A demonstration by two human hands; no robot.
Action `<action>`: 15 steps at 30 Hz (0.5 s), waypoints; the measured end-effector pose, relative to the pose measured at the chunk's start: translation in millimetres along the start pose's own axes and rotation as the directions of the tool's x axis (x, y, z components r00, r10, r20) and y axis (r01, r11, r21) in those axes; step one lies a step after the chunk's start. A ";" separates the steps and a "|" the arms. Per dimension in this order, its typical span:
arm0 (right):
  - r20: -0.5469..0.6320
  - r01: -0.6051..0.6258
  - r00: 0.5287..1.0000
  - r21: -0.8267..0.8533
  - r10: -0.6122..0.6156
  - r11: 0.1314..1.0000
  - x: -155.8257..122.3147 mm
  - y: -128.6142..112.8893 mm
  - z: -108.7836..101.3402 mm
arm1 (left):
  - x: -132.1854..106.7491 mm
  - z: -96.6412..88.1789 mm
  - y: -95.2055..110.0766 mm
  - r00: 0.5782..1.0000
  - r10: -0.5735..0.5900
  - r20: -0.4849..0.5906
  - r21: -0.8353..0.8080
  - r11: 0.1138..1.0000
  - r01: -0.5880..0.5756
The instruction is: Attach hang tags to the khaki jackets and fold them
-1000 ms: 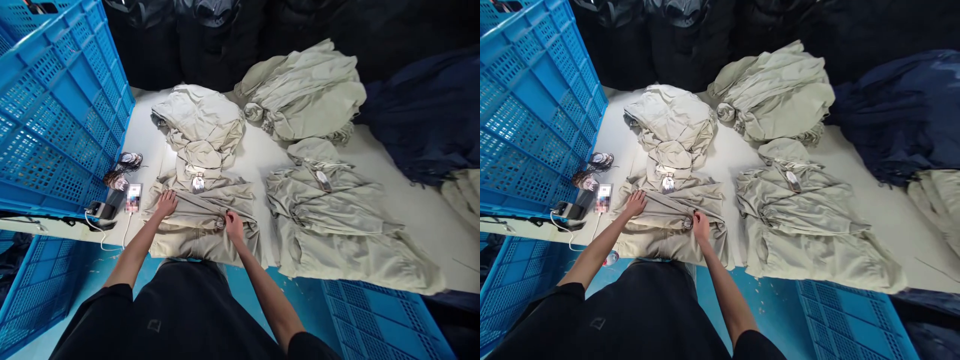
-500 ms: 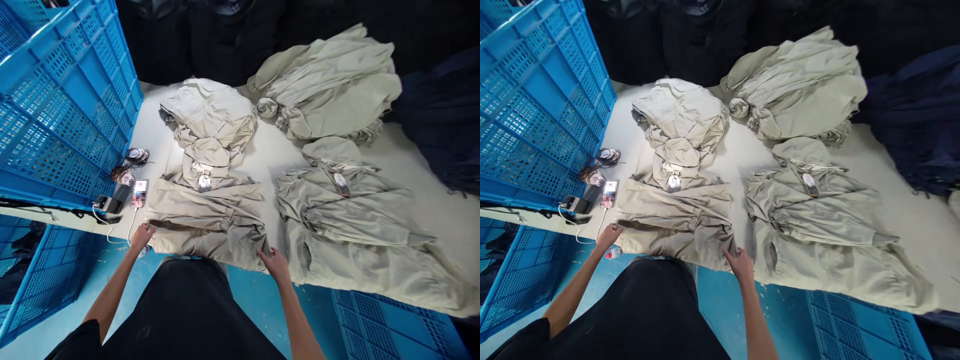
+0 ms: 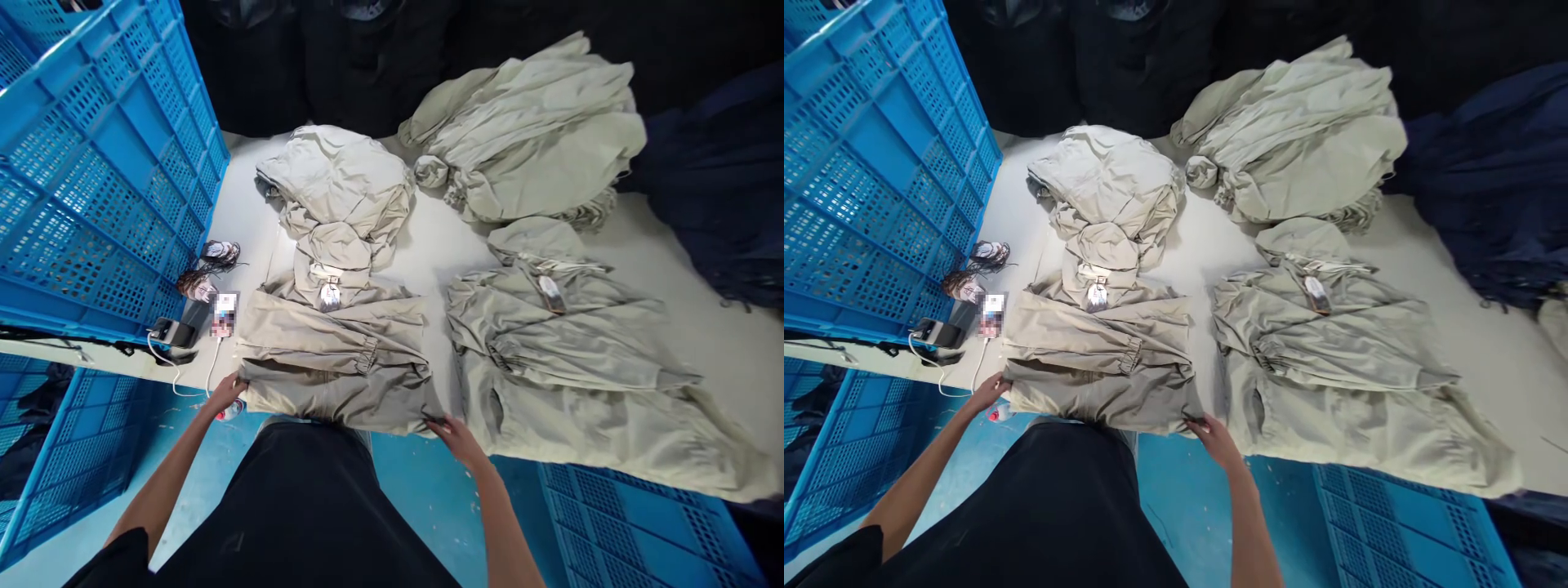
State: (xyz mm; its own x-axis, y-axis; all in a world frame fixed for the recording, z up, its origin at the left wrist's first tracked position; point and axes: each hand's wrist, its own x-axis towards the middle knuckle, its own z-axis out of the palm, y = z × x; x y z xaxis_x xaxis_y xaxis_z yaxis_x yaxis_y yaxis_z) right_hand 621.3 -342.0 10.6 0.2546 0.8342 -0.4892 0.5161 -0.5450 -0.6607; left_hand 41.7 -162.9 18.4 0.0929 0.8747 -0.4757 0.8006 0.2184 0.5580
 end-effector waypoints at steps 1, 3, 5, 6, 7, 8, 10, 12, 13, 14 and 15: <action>-0.028 0.025 0.999 0.045 -0.024 0.999 0.3 -5.5 -6.2 | 2.0 -6.7 3.6 0.999 0.017 -0.027 -0.072 0.997 -0.019; -0.186 0.070 0.981 0.043 -0.061 0.997 9.3 -22.7 -22.3 | 15.4 -24.5 16.8 0.995 0.039 -0.094 -0.178 0.982 -0.056; -0.356 0.101 0.929 -0.011 -0.098 0.995 31.6 -47.1 -40.9 | 42.2 -45.6 39.0 0.977 0.064 -0.203 -0.193 0.976 -0.104; -0.426 0.116 0.897 -0.032 -0.119 0.993 47.2 -60.9 -49.9 | 59.4 -55.9 53.0 0.961 0.073 -0.265 -0.169 0.978 -0.121; -0.488 0.132 0.862 -0.051 -0.140 0.990 64.8 -74.9 -57.8 | 77.9 -65.2 68.1 0.941 0.080 -0.328 -0.125 0.984 -0.127; -0.539 0.137 0.829 -0.063 -0.150 0.989 83.4 -88.4 -64.2 | 96.4 -72.9 83.5 0.923 0.084 -0.375 -0.084 0.989 -0.124; -0.576 0.125 0.803 -0.086 -0.152 0.988 118.8 -111.9 -70.8 | 129.0 -82.4 111.0 0.908 0.058 -0.415 -0.010 0.998 -0.069; -0.507 0.039 0.856 -0.130 -0.100 0.991 145.1 -128.2 -68.2 | 150.4 -83.4 128.6 0.914 -0.011 -0.406 0.039 0.999 0.029; -0.470 -0.016 0.880 -0.156 -0.060 0.988 153.6 -133.2 -64.0 | 156.5 -81.2 132.8 0.917 -0.047 -0.396 0.052 0.996 0.073; -0.447 -0.073 0.894 -0.178 -0.014 0.981 159.2 -136.2 -58.4 | 159.8 -77.8 134.1 0.919 -0.075 -0.388 0.055 0.993 0.104; -0.440 -0.125 0.897 -0.185 0.032 0.975 162.3 -137.4 -52.2 | 161.0 -73.8 133.0 0.922 -0.096 -0.375 0.056 0.990 0.126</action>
State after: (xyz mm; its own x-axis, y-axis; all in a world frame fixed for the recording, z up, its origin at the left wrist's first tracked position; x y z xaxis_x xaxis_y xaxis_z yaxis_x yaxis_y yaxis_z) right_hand 634.4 -127.2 51.7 0.6047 0.7684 -0.2097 0.6222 -0.6201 -0.4778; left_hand 119.4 38.8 66.3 -0.2134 0.9477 -0.2375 0.8379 0.3025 0.4543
